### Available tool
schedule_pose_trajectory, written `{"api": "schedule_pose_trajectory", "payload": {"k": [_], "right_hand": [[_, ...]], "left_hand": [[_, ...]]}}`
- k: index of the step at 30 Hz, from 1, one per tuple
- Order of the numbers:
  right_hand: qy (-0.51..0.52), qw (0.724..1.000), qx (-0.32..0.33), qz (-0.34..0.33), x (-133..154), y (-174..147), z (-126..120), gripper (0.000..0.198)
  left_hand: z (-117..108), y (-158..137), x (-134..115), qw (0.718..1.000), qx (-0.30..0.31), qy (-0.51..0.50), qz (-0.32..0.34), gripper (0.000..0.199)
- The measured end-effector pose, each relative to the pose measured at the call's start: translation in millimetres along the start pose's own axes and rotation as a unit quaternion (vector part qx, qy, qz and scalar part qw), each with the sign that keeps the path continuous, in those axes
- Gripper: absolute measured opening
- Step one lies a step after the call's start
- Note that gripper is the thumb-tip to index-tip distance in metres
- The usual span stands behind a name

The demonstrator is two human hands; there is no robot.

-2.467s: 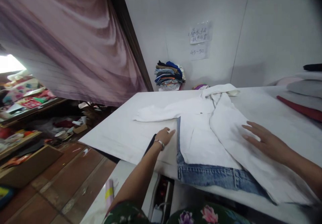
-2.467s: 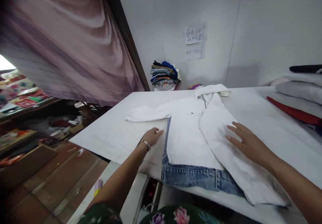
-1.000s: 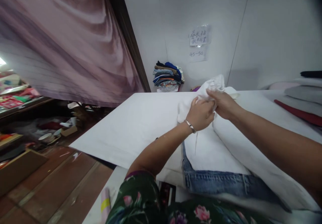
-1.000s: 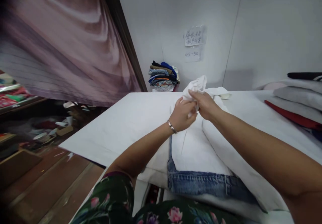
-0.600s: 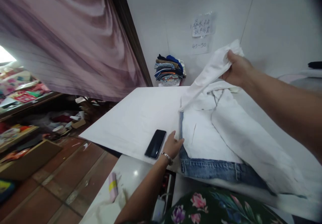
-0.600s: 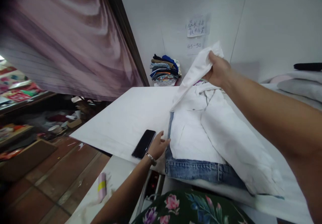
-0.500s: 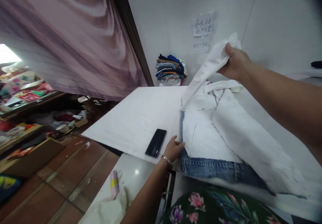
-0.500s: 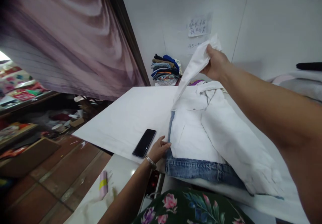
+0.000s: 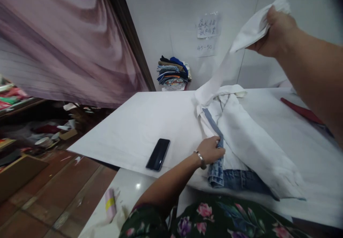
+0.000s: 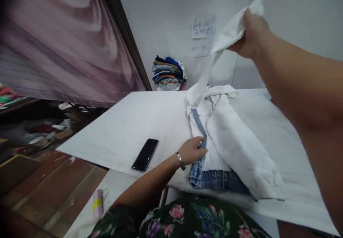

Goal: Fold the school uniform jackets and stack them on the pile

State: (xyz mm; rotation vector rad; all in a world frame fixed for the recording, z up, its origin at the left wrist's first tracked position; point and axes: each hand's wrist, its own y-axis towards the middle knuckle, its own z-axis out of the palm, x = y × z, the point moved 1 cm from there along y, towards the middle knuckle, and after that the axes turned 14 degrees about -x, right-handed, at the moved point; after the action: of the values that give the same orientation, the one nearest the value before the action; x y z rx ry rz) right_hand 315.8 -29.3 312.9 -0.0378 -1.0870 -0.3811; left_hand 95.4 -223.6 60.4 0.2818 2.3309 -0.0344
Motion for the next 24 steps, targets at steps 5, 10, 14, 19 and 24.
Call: {"api": "schedule_pose_trajectory", "payload": {"k": [5, 10, 14, 19, 24], "right_hand": [[-0.055, 0.996, -0.064, -0.043, 27, 8, -31, 0.038], [-0.079, 0.993, -0.075, -0.048, 28, 8, -55, 0.046], [-0.12, 0.99, -0.07, -0.038, 20, 0, -64, 0.042], [-0.174, 0.984, -0.021, -0.034, 22, -21, -66, 0.05], [-0.187, 0.977, 0.053, -0.082, 30, -47, -53, 0.056]], "left_hand": [[55, 33, -27, 0.994, 0.088, 0.029, 0.052, 0.045], [103, 47, -34, 0.991, 0.124, 0.038, 0.041, 0.04], [98, 49, -29, 0.982, 0.174, -0.069, -0.022, 0.044], [56, 52, -4, 0.992, -0.077, -0.071, 0.07, 0.043], [74, 36, 14, 0.991, -0.017, 0.071, 0.114, 0.07]]}}
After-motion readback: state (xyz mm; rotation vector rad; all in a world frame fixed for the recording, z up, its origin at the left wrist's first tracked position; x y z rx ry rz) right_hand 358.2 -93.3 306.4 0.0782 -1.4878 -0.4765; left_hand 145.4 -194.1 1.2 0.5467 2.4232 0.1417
